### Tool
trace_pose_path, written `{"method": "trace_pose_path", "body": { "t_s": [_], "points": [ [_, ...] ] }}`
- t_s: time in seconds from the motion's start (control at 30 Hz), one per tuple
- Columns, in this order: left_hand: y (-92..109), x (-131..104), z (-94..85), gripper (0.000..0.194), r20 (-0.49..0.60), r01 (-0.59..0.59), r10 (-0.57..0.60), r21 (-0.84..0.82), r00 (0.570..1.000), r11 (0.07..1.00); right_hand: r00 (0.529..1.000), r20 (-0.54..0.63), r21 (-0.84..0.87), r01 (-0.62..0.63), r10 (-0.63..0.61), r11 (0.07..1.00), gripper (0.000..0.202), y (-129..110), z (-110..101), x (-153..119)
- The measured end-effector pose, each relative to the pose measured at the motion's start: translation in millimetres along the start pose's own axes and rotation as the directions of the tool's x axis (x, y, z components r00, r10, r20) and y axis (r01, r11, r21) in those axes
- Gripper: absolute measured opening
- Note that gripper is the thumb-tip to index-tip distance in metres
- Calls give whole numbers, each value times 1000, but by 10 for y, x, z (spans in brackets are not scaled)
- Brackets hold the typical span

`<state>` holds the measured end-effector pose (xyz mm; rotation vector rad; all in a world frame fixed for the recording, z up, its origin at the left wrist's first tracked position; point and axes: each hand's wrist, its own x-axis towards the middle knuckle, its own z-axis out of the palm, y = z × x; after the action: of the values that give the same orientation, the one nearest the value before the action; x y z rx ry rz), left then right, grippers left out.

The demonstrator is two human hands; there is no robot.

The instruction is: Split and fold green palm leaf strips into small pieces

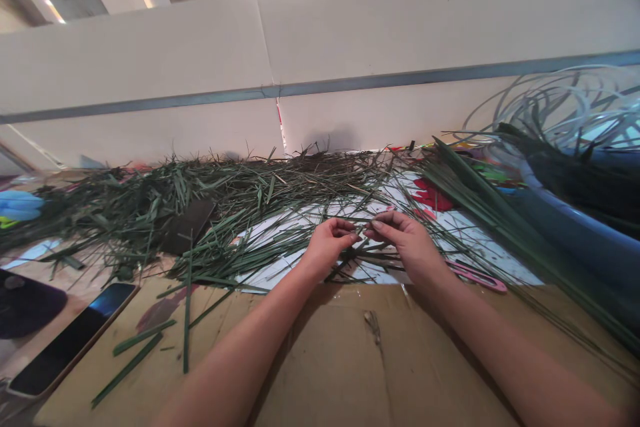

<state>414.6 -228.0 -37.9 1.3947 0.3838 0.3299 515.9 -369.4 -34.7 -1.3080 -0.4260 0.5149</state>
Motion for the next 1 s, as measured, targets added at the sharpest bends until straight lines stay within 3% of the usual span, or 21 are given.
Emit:
{"method": "trace_pose_path", "body": {
  "t_s": [0.23, 0.47, 0.63, 0.77, 1.0],
  "points": [
    [12, 11, -20, 19, 47, 4, -5, 19, 999, 1000, 1000, -2, 40, 15, -15, 999, 40, 9, -2, 6],
    [12, -6, -17, 28, 83, -12, 15, -29, 996, 999, 999, 43, 33, -19, 18, 999, 40, 16, 39, -20],
    [15, -10, -9, 40, 34, 36, -32, -114, 999, 993, 998, 64, 21, -14, 12, 1000, 42, -6, 57, -35],
    [22, -7, -9, 49, 81, 63, -49, -174, 996, 983, 996, 89, -20, -11, 13, 1000, 41, -5, 59, -42],
    [-4, -1, 11, 36, 26, 17, -14, -138, 1000, 990, 988, 57, -237, 152, -143, 960, 33, 2, 48, -38]
  ]
}}
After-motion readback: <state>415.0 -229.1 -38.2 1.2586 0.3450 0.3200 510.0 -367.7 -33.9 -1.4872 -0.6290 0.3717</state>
